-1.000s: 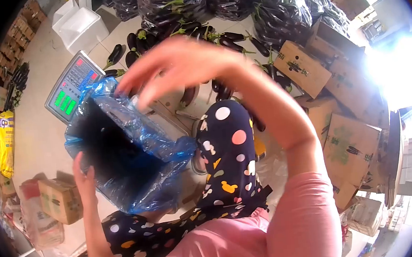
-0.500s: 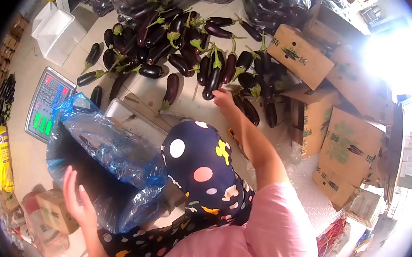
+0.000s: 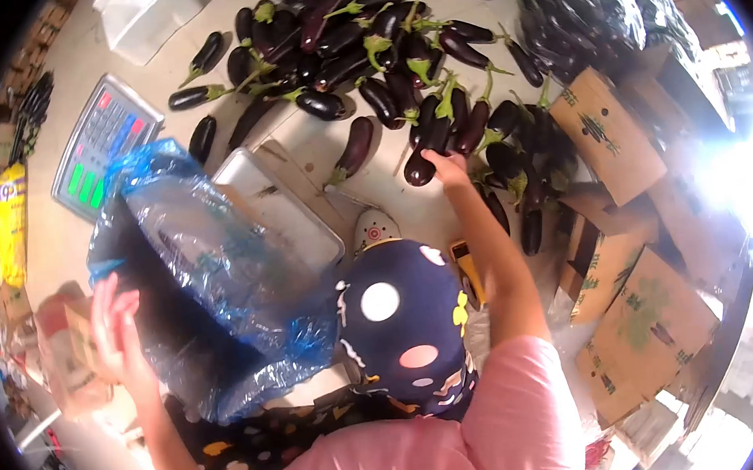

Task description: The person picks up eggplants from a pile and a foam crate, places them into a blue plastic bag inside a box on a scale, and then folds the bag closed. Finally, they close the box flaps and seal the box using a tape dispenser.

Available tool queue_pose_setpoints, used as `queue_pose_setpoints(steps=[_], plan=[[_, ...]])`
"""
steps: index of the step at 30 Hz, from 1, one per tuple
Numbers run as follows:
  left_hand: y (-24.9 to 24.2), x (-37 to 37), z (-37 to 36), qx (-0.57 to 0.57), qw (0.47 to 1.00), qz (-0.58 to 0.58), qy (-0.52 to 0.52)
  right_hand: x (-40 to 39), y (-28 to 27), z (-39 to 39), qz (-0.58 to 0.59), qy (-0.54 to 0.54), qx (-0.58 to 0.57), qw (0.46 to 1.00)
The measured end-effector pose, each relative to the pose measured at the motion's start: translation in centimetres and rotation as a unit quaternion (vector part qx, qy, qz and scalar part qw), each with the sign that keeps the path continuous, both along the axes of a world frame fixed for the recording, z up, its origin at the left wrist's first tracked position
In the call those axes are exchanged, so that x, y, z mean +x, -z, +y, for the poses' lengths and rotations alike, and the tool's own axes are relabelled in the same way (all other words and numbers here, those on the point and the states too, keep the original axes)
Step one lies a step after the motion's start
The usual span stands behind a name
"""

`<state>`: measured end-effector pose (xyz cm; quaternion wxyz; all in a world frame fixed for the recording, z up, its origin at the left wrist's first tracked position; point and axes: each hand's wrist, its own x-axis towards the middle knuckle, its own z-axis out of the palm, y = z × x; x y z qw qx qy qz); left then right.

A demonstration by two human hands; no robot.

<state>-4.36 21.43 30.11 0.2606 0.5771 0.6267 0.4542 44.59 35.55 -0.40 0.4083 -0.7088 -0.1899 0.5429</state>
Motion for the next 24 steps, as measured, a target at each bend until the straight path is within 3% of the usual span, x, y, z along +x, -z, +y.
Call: queue_pose_setpoints(steps=[2,5,6,8,10,12,13,14,17,19,22,23,24], plan=[[-0.8,0.3,0.1,-0.006,0.994,-0.108,-0.021,-2.1,-7.3,0.3,-0.018,-0.106,0.077,0.991],[-1.7,-0.4,-0.1,-0.033,0.969,-0.243,0.03,-6.2,-15.7,1.9,-0.231,-0.229,0.296,0.898],[-1.8,-0.6,-0.1,-0.046,0.954,-0.293,0.055,-8.2,-20.1,2.2,-0.328,-0.262,0.337,0.843],[-2.5,0.1,-0.1,-0.084,0.919,-0.365,0.121,-14.2,-29.5,1.8,-0.435,-0.338,0.541,0.635],[-3.0,1.8,-0.1,-0.082,0.829,-0.534,0.147,-19.5,-34.5,1.0,-0.441,-0.405,0.643,0.477],[-4.1,3.4,-0.9,-0.072,0.796,-0.583,0.148,-24.8,-37.3,-0.8,-0.334,-0.493,0.686,0.417],[-4.7,2.9,-1.4,-0.089,0.827,-0.535,0.149,-26.3,-38.8,-2.1,-0.333,-0.523,0.666,0.416],[-5.0,2.8,-2.0,-0.096,0.853,-0.511,0.051,-27.3,-39.4,-2.5,-0.316,-0.526,0.67,0.418],[-4.1,0.6,-2.9,-0.086,0.818,-0.569,-0.015,-27.5,-39.4,-3.1,-0.229,-0.55,0.597,0.537],[-3.5,0.1,-3.7,-0.096,0.815,-0.57,-0.037,-26.2,-39.1,-3.2,-0.163,-0.58,0.478,0.639],[-2.2,-0.7,-4.8,-0.163,0.789,-0.592,-0.024,-22.2,-34.2,-0.5,-0.131,-0.545,0.336,0.757],[-1.7,-0.8,-5.0,-0.189,0.774,-0.604,-0.017,-20.5,-31.0,0.9,-0.123,-0.534,0.329,0.769],[-1.5,-0.7,-5.3,-0.21,0.793,-0.571,-0.023,-18.1,-26.6,2.3,-0.147,-0.523,0.293,0.786]])
